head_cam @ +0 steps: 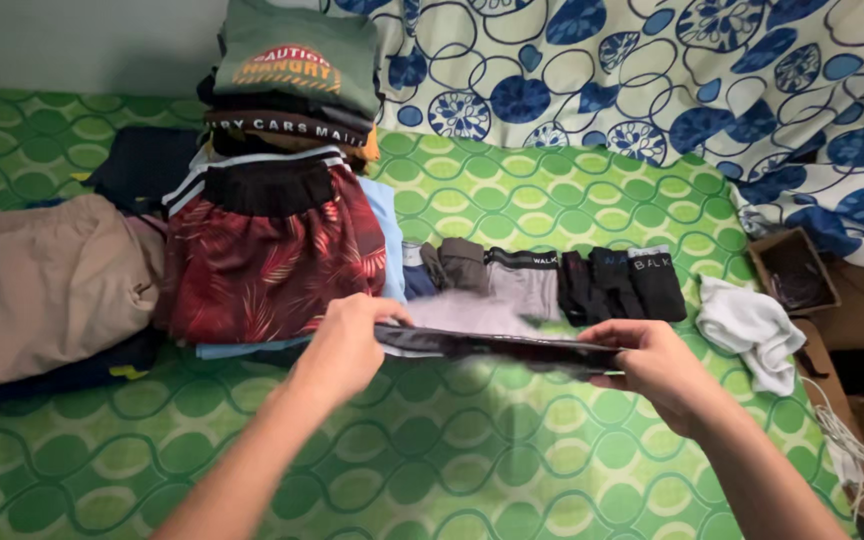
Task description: The person folds several pairs of underwear and a small white cloth on a bed, lining them up in a row.
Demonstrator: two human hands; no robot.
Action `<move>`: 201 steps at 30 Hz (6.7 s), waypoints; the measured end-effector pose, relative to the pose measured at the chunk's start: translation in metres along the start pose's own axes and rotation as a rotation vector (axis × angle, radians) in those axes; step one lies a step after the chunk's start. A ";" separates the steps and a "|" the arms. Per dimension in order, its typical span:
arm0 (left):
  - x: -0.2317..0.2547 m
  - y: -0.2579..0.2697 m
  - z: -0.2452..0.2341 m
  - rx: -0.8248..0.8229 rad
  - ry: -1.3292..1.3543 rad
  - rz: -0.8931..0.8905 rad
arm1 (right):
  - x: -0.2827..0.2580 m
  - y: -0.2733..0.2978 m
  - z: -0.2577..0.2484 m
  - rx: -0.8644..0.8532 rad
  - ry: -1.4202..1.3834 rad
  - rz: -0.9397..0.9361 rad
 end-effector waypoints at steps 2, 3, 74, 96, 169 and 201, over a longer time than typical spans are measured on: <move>-0.010 -0.004 0.001 0.011 -0.002 -0.247 | 0.004 0.001 -0.002 -0.033 0.124 -0.002; -0.017 -0.002 0.000 0.024 -0.004 -0.489 | 0.004 0.003 -0.002 -0.065 0.247 -0.008; -0.115 0.169 0.103 0.521 -0.146 -0.672 | 0.111 0.072 0.142 0.320 0.344 -0.810; -0.070 0.148 0.119 0.497 -0.557 -0.213 | 0.107 0.007 0.164 0.550 0.462 -0.806; -0.076 0.189 0.084 0.318 -0.385 -0.322 | 0.126 0.011 0.171 0.722 0.565 -0.390; -0.042 0.154 0.094 0.137 -0.584 -0.599 | 0.134 0.100 0.187 0.642 0.610 -0.740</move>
Point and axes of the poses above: each hand's wrist, its own y-axis away from the middle knuckle, its own z-axis out of the palm, x = y × z, the point moved 4 cm from there along -y, towards the middle knuckle, and after that the axes turned 14 degrees about x, right-handed, at the moved point
